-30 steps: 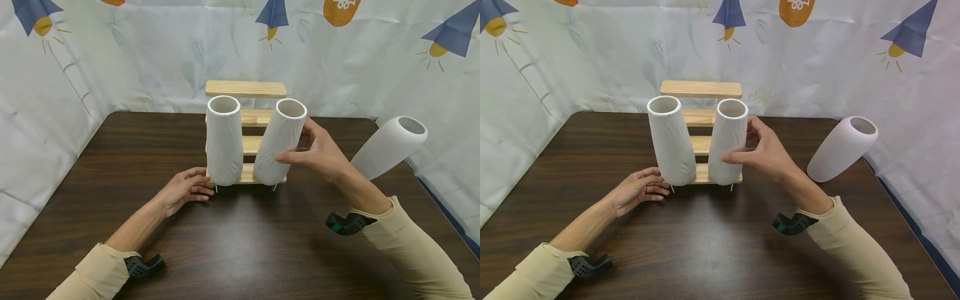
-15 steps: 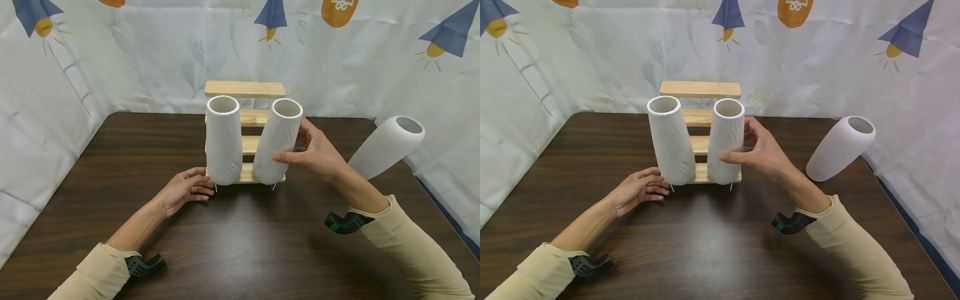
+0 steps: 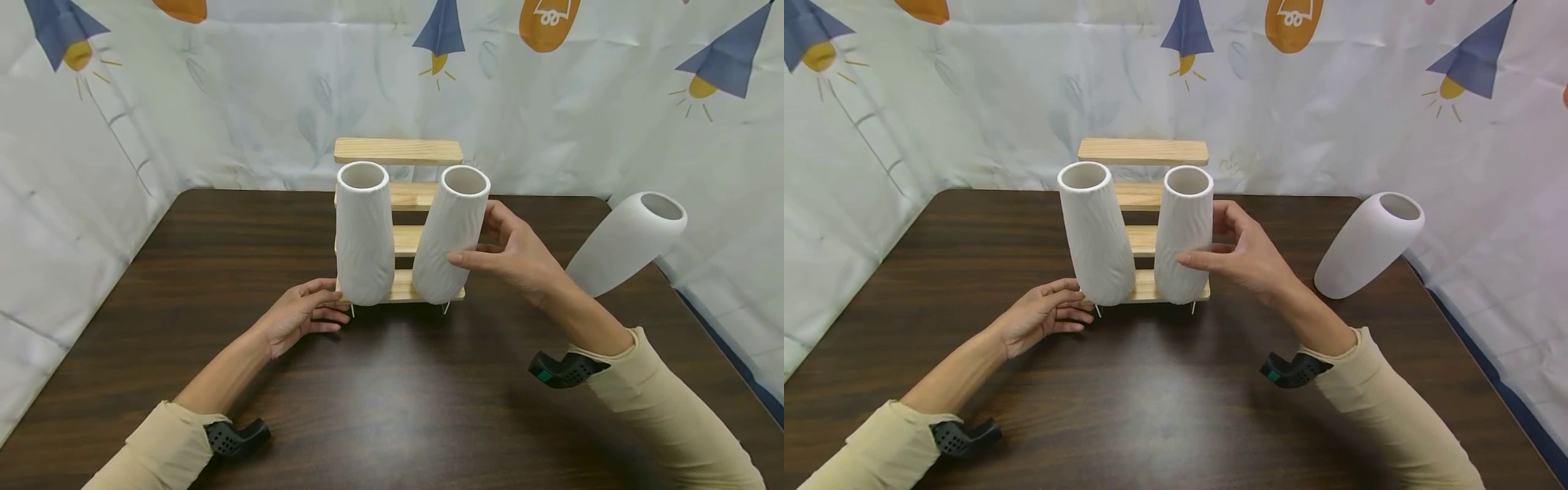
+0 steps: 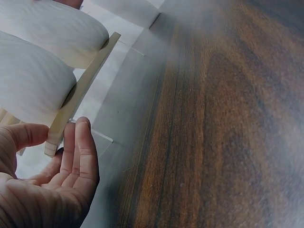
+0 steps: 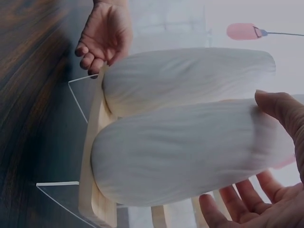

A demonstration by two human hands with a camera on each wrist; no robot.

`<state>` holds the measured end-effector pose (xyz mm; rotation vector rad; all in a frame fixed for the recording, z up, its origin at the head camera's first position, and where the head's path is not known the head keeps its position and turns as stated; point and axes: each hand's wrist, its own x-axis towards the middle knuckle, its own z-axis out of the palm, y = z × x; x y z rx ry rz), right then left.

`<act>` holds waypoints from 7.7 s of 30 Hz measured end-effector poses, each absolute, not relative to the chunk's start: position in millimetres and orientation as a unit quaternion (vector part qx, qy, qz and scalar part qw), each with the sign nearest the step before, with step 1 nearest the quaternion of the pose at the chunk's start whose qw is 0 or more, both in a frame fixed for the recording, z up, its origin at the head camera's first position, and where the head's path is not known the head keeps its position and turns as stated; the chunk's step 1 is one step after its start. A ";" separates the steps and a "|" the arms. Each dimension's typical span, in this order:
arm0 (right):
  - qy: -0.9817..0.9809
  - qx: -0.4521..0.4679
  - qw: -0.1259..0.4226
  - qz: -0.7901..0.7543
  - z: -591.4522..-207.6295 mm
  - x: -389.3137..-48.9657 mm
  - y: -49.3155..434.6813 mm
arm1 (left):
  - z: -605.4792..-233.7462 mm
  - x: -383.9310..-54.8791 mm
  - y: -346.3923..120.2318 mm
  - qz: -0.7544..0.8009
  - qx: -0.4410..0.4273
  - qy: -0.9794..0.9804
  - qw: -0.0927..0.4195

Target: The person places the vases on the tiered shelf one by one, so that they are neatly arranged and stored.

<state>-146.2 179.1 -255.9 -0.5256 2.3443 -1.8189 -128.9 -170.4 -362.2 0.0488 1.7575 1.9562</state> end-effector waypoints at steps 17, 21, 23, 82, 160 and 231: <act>0.753 -0.172 0.017 -0.634 -260.1 -136.7 212.0 | -362.5 -127.4 -169.3 0.717 0.028 0.650 0.250; 0.750 -0.165 0.010 -0.641 -261.7 -134.0 223.6 | -362.5 -127.6 -168.8 0.719 0.027 0.648 0.249; 0.747 -0.160 0.005 -0.645 -261.7 -132.9 229.2 | -362.6 -127.8 -168.8 0.720 0.026 0.647 0.249; 0.653 -0.068 -0.132 -0.742 -288.1 -107.6 421.3 | -363.2 -129.3 -170.2 0.728 0.023 0.638 0.248; 0.770 -0.031 -0.091 -0.631 -315.2 -149.1 408.2 | -365.6 -130.3 -170.9 0.731 0.015 0.633 0.254; 0.701 -0.166 -0.095 -0.687 -173.7 -198.0 292.3 | -367.6 -130.1 -174.7 0.735 0.025 0.627 0.257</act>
